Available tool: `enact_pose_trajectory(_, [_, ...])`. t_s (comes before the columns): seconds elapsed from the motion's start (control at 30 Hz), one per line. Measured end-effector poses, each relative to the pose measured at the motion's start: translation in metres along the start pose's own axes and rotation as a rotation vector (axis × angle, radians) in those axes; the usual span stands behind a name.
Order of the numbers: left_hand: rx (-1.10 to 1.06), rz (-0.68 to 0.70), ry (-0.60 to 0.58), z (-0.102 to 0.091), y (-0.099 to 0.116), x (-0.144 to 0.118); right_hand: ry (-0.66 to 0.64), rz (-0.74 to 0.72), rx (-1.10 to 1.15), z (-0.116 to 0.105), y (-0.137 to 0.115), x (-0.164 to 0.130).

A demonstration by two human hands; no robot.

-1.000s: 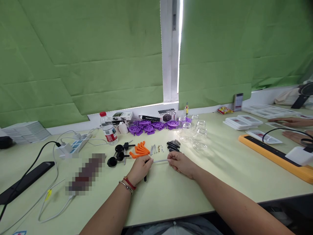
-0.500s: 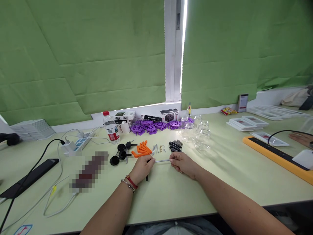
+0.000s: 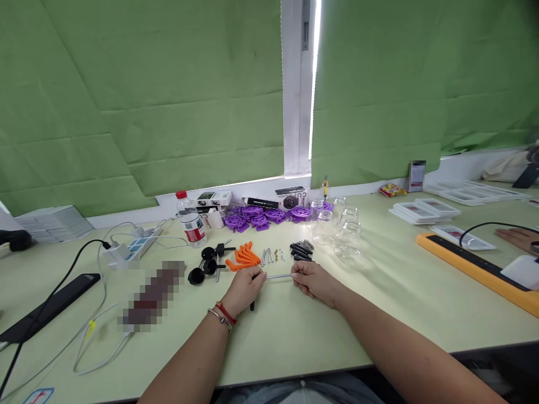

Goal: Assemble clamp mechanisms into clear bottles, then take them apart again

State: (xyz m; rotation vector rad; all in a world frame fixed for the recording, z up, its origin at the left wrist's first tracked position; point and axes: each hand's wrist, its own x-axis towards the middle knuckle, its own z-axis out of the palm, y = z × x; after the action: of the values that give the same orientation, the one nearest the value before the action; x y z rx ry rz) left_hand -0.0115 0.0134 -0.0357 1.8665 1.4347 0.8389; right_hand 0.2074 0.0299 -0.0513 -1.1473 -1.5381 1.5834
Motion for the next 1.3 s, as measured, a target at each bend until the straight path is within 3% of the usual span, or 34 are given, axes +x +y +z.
enact_pose_trajectory(1.0, [0.015, -0.05, -0.033, -0.002, 0.005, 0.001, 0.003, -0.005, -0.012, -0.002, 0.003, 0.003])
enact_pose_trajectory(1.1, [0.01, -0.072, -0.077, -0.006, 0.008, -0.003, 0.005, -0.007, -0.061, -0.001, 0.001, 0.0])
enact_pose_trajectory(1.2, [0.155, -0.096, -0.094, -0.019, 0.012, -0.01, 0.03, -0.013, -0.163, -0.001, -0.001, -0.003])
enact_pose_trajectory(1.3, [0.4, -0.099, -0.021, -0.04, 0.015, -0.02, 0.04, -0.023, -0.215, -0.002, -0.001, -0.004])
